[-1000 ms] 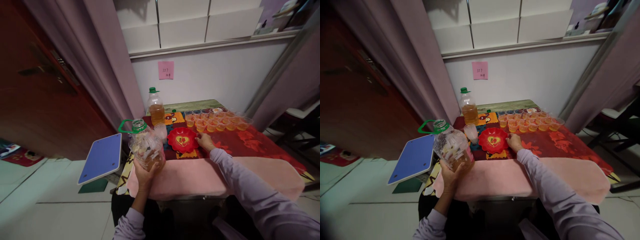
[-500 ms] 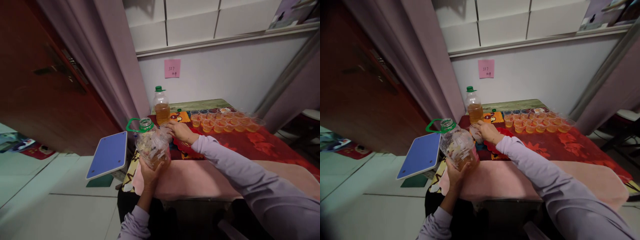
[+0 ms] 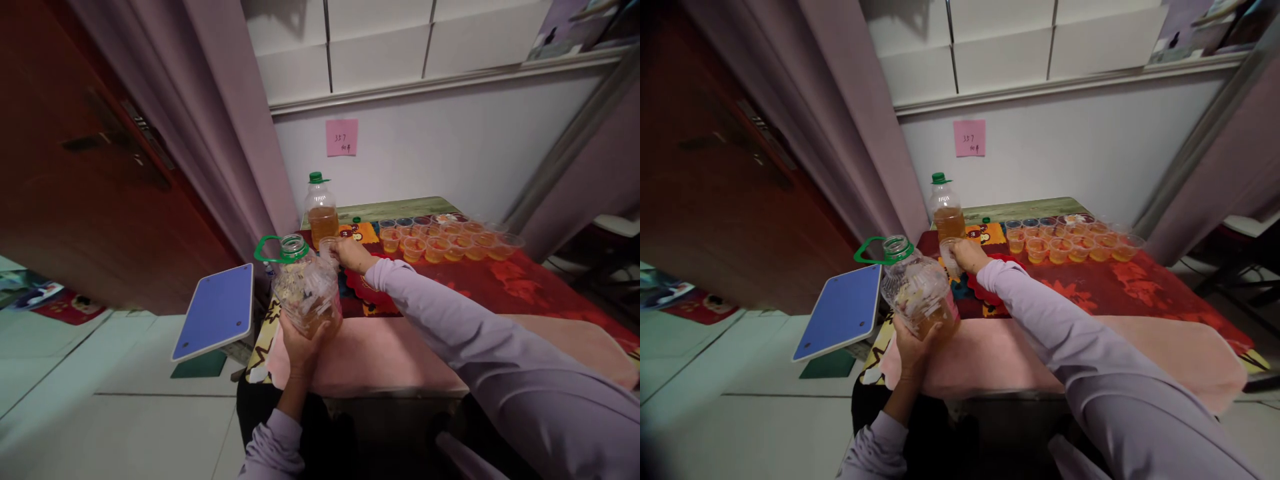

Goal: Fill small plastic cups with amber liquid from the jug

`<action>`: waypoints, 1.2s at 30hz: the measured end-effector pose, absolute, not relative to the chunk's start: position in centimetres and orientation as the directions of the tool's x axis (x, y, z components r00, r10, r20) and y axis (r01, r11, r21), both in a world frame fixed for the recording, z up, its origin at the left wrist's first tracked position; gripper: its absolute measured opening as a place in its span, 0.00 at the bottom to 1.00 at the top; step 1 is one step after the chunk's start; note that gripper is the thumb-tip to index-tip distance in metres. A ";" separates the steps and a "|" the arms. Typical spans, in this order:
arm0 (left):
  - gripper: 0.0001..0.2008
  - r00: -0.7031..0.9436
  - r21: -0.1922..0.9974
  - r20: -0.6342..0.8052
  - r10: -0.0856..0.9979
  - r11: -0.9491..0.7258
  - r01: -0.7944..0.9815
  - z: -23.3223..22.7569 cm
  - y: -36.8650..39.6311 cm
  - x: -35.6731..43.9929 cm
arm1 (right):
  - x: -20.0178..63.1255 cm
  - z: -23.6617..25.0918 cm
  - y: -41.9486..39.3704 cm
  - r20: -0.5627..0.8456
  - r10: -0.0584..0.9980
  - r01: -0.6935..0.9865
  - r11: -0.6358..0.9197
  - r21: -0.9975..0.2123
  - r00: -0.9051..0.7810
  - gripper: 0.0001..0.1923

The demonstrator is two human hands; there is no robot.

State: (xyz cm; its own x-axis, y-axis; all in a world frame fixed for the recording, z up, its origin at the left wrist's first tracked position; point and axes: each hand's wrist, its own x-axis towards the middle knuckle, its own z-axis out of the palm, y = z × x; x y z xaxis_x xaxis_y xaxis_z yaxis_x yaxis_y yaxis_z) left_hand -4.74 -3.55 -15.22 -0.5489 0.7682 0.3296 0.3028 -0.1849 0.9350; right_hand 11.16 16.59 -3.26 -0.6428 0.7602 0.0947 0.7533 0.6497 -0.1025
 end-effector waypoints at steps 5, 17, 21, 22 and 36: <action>0.49 -0.551 0.937 0.327 0.768 -0.187 0.295 -15.5 -3.4 -4.9 | 10.5 -3.0 17.4 0.062 0.750 0.743 0.661 -0.104 -0.659 0.17; 0.46 -0.578 0.957 0.287 0.764 -0.208 0.201 -14.5 -3.6 -4.3 | 10.7 -3.2 17.4 0.226 0.760 0.742 0.647 -0.176 -0.610 0.13; 0.45 -0.593 0.958 0.283 0.754 -0.197 0.207 -14.5 -3.5 -4.3 | 11.2 -2.2 18.0 0.337 0.747 0.728 0.653 -0.209 -0.573 0.09; 0.45 -0.590 0.955 0.292 0.753 -0.198 0.220 -14.5 -3.5 -4.3 | 11.8 -1.7 18.1 0.400 0.731 0.714 0.663 -0.225 -0.553 0.09; 0.47 -0.549 0.924 0.339 0.764 -0.159 0.349 -16.3 -3.1 -5.4 | 24.3 -10.6 11.8 0.201 0.888 0.869 0.451 -0.203 -0.414 0.14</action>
State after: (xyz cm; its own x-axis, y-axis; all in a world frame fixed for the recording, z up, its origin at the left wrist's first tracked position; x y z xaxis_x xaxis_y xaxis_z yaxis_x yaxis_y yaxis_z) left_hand -5.37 -3.11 -16.33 -0.5486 0.7644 0.3386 0.3486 -0.1590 0.9237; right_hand 24.29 11.76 -10.57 -0.4144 0.8877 0.2006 0.8690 0.4515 -0.2027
